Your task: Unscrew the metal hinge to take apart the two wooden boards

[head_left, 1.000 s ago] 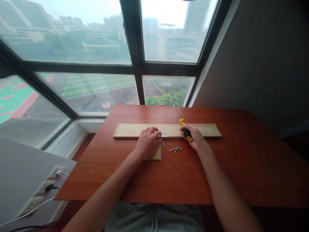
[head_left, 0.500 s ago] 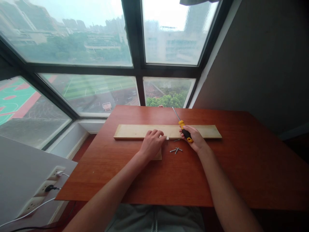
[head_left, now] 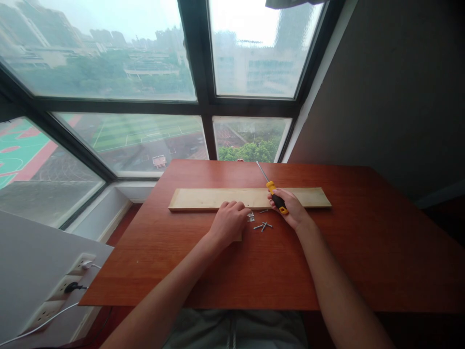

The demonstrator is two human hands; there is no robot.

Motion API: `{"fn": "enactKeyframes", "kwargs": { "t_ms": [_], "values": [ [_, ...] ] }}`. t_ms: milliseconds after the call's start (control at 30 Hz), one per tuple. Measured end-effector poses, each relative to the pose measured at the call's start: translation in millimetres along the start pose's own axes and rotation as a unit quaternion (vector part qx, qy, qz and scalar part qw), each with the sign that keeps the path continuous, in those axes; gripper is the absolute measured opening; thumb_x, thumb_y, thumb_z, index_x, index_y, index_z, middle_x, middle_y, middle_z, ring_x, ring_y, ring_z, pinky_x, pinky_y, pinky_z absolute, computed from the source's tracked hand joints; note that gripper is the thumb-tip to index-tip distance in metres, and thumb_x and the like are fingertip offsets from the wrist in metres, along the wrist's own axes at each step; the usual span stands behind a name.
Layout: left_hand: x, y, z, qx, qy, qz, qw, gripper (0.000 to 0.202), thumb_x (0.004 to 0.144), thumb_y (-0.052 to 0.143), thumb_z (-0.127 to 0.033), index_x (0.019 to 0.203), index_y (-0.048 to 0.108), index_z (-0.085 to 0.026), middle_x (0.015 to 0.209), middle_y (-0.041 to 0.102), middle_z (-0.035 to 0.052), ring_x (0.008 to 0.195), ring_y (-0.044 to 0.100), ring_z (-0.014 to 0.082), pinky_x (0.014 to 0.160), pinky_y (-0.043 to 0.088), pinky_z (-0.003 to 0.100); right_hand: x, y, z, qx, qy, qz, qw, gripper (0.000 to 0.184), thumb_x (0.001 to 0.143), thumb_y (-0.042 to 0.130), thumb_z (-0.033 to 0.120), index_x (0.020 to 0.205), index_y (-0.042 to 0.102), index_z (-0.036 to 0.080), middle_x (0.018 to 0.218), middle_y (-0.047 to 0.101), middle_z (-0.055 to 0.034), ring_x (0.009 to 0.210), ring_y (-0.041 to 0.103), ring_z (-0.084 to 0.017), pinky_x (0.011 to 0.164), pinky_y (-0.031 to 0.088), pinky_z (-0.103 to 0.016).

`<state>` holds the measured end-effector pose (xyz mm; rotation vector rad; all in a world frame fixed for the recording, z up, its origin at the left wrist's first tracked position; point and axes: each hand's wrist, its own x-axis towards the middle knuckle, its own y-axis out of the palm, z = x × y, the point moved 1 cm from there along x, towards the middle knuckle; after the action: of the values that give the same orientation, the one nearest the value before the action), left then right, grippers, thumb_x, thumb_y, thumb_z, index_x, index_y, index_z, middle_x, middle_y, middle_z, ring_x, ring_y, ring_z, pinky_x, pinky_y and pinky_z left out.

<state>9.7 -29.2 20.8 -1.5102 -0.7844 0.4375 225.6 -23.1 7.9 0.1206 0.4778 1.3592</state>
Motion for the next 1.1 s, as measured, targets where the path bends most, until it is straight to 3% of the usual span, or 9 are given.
{"fn": "enactKeyframes", "kwargs": {
  "t_ms": [267,400,567,700,933,1100],
  "values": [
    [-25,-10.6,-3,-0.015,-0.029,0.017,0.999,0.011,0.091,0.055,-0.023,0.092,0.065,-0.021,0.099,0.062,0.0077,0.091,0.057,0.0222,0.081,0.047,0.035,1,-1,-1,-0.004,0.002,0.002,1.000,0.023,0.070,0.076,0.034,0.081,0.064,0.018,0.077,0.067,-0.0024,0.056,0.055,-0.008,0.044,0.045,-0.017],
    [-46,-11.0,-3,-0.014,-0.034,-0.010,0.999,0.015,0.095,0.050,-0.025,0.101,0.063,-0.022,0.107,0.062,0.0081,0.095,0.056,0.0223,0.082,0.047,0.035,0,-1,-1,0.000,0.003,0.005,1.000,0.023,0.071,0.076,0.033,0.082,0.064,0.017,0.076,0.066,-0.0021,0.056,0.054,-0.007,0.045,0.046,-0.017],
    [-70,-10.1,15,0.013,-0.062,-0.028,0.998,0.020,0.098,0.044,-0.025,0.106,0.063,-0.023,0.112,0.063,0.0084,0.099,0.058,0.0233,0.083,0.045,0.038,0,-1,-1,0.000,0.006,0.002,1.000,0.023,0.070,0.076,0.033,0.082,0.064,0.017,0.077,0.067,-0.0023,0.055,0.054,-0.007,0.045,0.047,-0.017],
    [-78,-13.7,34,0.014,-0.095,-0.058,0.994,0.023,0.094,0.052,-0.026,0.115,0.062,-0.023,0.124,0.061,0.0101,0.109,0.058,0.0260,0.091,0.045,0.041,1,-4,-1,0.000,0.008,-0.001,1.000,0.023,0.069,0.077,0.032,0.080,0.064,0.017,0.078,0.067,-0.0027,0.056,0.055,-0.008,0.046,0.048,-0.017],
    [-41,-19.6,63,0.031,-0.154,-0.101,0.982,0.044,0.093,0.054,-0.043,0.129,0.058,-0.020,0.138,0.053,0.0182,0.122,0.051,0.0356,0.100,0.042,0.052,3,-7,-1,0.000,0.002,-0.013,1.000,0.025,0.069,0.078,0.035,0.078,0.063,0.018,0.077,0.067,-0.0019,0.055,0.055,-0.007,0.045,0.047,-0.017],
    [4,-6.8,46,0.013,-0.121,-0.078,0.990,0.047,0.094,0.049,-0.049,0.132,0.057,-0.022,0.141,0.052,0.0165,0.130,0.046,0.0338,0.108,0.034,0.055,-4,6,1,0.007,-0.011,0.012,1.000,0.029,0.068,0.078,0.036,0.084,0.063,0.018,0.077,0.066,-0.0005,0.056,0.055,-0.008,0.046,0.044,-0.018]
  ]
}}
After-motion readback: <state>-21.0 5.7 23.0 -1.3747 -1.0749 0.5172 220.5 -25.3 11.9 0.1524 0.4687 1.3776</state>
